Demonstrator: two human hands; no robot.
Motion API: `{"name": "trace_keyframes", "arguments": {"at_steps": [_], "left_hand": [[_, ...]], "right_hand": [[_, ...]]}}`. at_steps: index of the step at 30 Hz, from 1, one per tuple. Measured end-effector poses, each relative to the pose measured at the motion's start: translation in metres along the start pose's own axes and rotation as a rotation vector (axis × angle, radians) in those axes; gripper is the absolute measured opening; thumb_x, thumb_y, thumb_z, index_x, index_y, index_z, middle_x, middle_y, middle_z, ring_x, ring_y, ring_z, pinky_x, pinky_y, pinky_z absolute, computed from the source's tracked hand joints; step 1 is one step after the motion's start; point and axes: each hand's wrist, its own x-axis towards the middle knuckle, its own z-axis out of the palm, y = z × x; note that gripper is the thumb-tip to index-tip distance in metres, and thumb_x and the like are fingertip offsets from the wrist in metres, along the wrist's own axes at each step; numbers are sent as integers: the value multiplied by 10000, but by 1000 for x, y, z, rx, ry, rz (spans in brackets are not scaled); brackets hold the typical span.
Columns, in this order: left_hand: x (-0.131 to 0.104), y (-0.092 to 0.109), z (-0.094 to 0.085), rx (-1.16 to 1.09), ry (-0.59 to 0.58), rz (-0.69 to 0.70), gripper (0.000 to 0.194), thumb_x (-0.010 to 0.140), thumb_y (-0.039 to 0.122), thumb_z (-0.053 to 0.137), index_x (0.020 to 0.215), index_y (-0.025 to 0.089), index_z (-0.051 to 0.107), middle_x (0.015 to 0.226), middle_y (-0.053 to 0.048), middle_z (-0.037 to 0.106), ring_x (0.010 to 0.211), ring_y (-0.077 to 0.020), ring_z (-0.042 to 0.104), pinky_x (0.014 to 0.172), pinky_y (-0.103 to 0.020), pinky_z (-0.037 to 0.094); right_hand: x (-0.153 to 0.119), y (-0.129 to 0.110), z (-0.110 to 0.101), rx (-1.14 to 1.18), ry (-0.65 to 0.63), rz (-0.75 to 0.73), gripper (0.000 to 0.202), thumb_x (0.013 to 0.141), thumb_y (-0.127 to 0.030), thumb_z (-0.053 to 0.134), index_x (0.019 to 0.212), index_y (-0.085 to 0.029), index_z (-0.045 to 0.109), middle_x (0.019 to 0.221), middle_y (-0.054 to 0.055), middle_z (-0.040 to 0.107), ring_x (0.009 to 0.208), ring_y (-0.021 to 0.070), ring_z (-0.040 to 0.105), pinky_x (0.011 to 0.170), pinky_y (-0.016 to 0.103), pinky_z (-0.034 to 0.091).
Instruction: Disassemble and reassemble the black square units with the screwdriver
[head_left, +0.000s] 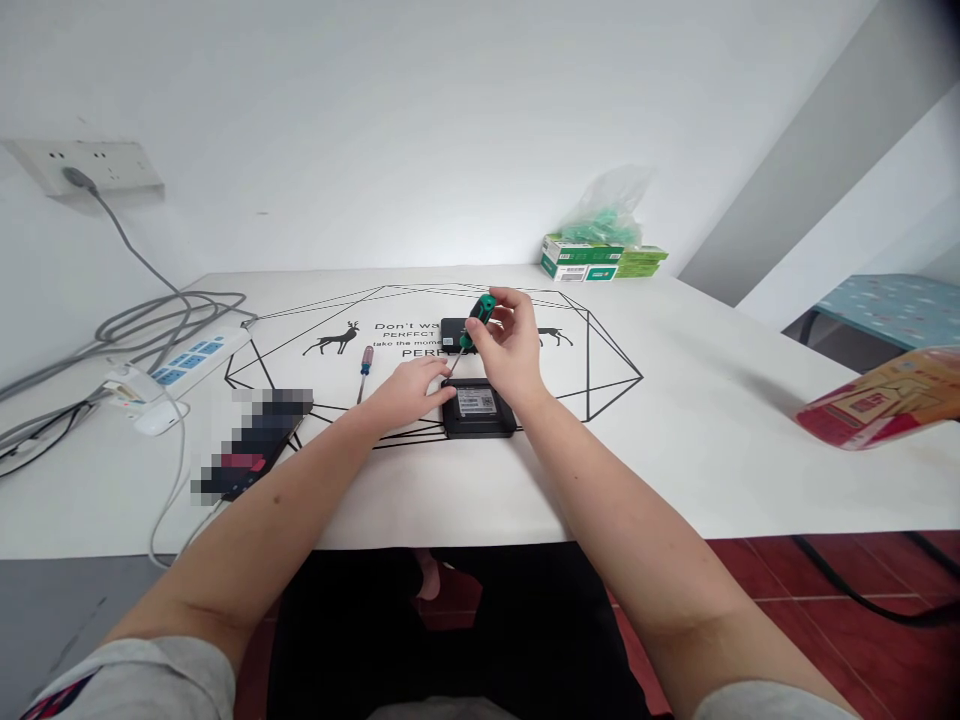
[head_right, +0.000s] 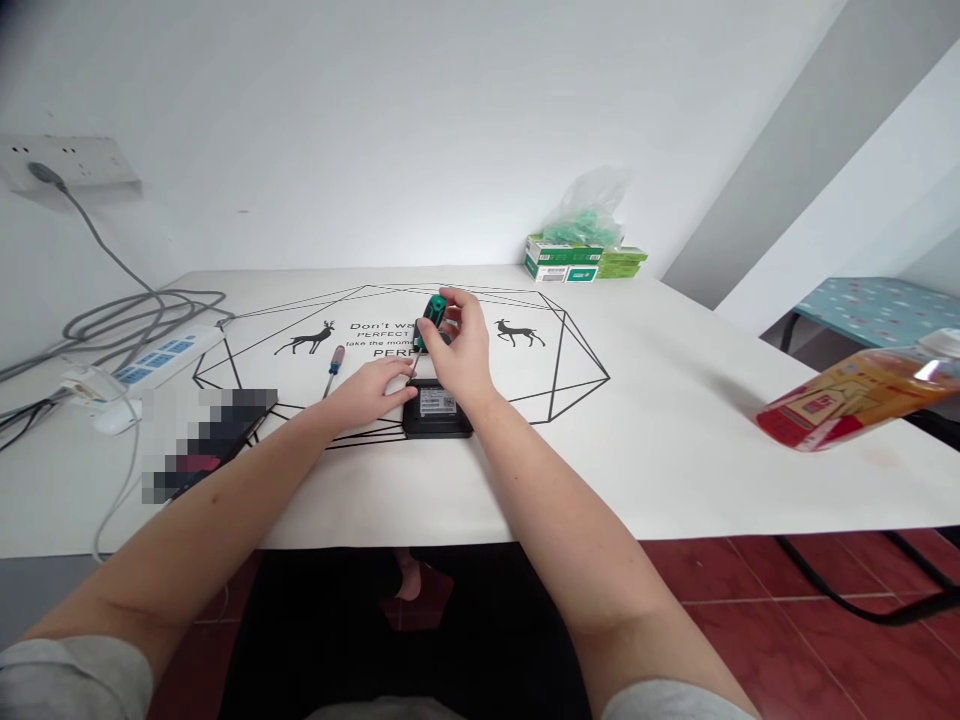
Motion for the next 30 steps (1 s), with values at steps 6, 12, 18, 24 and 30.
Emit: {"name": "trace_keyframes", "arguments": {"at_steps": [6, 12, 18, 24, 30], "left_hand": [[8, -13, 4, 223, 120, -49, 229, 1065, 244, 536, 1011, 203, 755, 1154, -108, 801, 1166, -317, 716, 1068, -480, 546], [9, -23, -3, 433, 117, -325, 294, 1072, 207, 508, 1001, 192, 793, 1150, -148, 794, 1165, -364, 687, 1042, -531, 500], [7, -32, -5, 471, 99, -443, 338, 1062, 141, 477, 1100, 179, 811, 1238, -173, 771, 1230, -374, 644, 1023, -506, 484], [7, -40, -4, 451, 73, -486, 340, 1065, 139, 488, 1142, 197, 814, 1268, -161, 758, 1252, -365, 632, 1029, -495, 480], [8, -43, -3, 445, 69, -490, 349, 1063, 163, 489, 1127, 197, 830, 1249, -170, 761, 1236, -380, 635, 1025, -520, 491]], "right_hand": [[-1, 1, 3, 51, 41, 12, 421, 954, -375, 744, 1334, -349, 566, 1339, 72, 622, 1165, 236, 654, 961, 451, 664], [-1, 1, 2, 11, 34, 11, 408, 956, -347, 729, 1330, -345, 566, 1338, 79, 629, 1154, 241, 656, 975, 473, 658], [-2, -2, 3, -43, 4, 8, 401, 932, -315, 732, 1305, -333, 585, 1304, 75, 659, 1126, 240, 666, 976, 478, 647], [-2, -4, 2, -67, -25, -6, 381, 941, -313, 718, 1298, -324, 583, 1267, 79, 659, 1125, 247, 669, 968, 492, 653], [-2, -3, 2, -93, -26, -30, 376, 950, -316, 709, 1303, -323, 579, 1265, 80, 657, 1127, 247, 672, 959, 492, 658]]}}
